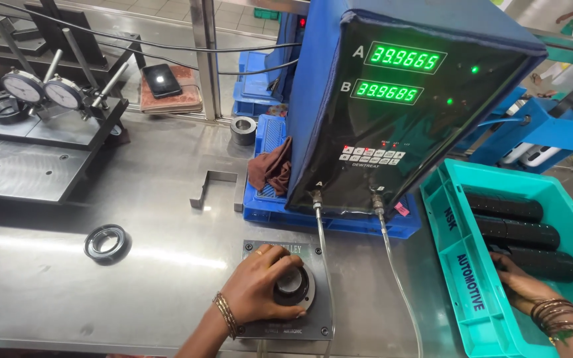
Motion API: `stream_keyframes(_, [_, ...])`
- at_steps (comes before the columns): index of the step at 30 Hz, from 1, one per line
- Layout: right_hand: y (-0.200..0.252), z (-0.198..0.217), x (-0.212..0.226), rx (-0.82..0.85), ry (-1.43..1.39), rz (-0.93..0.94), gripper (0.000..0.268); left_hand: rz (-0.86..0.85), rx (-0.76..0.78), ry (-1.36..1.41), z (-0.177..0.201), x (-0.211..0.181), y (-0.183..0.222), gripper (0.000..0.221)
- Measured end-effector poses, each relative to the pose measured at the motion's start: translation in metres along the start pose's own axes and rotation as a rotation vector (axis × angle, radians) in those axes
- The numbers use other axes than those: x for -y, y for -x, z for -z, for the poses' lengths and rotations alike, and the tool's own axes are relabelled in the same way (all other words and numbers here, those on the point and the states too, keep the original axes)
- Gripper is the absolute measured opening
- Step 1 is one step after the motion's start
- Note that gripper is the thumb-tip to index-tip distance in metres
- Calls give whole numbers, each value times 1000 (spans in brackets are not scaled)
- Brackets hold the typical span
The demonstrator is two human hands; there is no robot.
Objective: Measure the dimensions of black pulleys using a digital gauge and a specialized jig.
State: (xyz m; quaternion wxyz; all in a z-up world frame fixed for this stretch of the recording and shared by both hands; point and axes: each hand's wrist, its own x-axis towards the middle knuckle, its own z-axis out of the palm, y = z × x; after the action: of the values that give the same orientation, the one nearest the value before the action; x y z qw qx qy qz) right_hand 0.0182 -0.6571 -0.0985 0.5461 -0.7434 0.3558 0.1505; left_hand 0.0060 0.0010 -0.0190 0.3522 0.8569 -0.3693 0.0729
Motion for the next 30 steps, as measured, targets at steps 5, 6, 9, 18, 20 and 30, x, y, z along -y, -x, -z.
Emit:
stream_keyframes(5, [-1, 13, -3, 44, -22, 51, 54, 25, -212, 52, 28, -12, -13, 68])
stream_keyframes(6, [3, 17, -3, -19, -43, 115, 49, 52, -384, 94, 32, -5, -15, 64])
stream_keyframes(9, [16, 34, -13, -108, -186, 360, 34, 241, -574, 3, 30, 59, -6, 58])
stream_keyframes(18, [127, -53, 42, 88, -687, 965, 15, 692, -329, -312, 1, 135, 12, 47])
stream_keyframes(20, [197, -133, 70, 150, -601, 969, 19, 618, -390, -329, -9, 145, 10, 44])
stream_keyframes(30, [282, -354, 131, 153, 518, 1004, 40, 495, -473, -408, -26, 184, -7, 26])
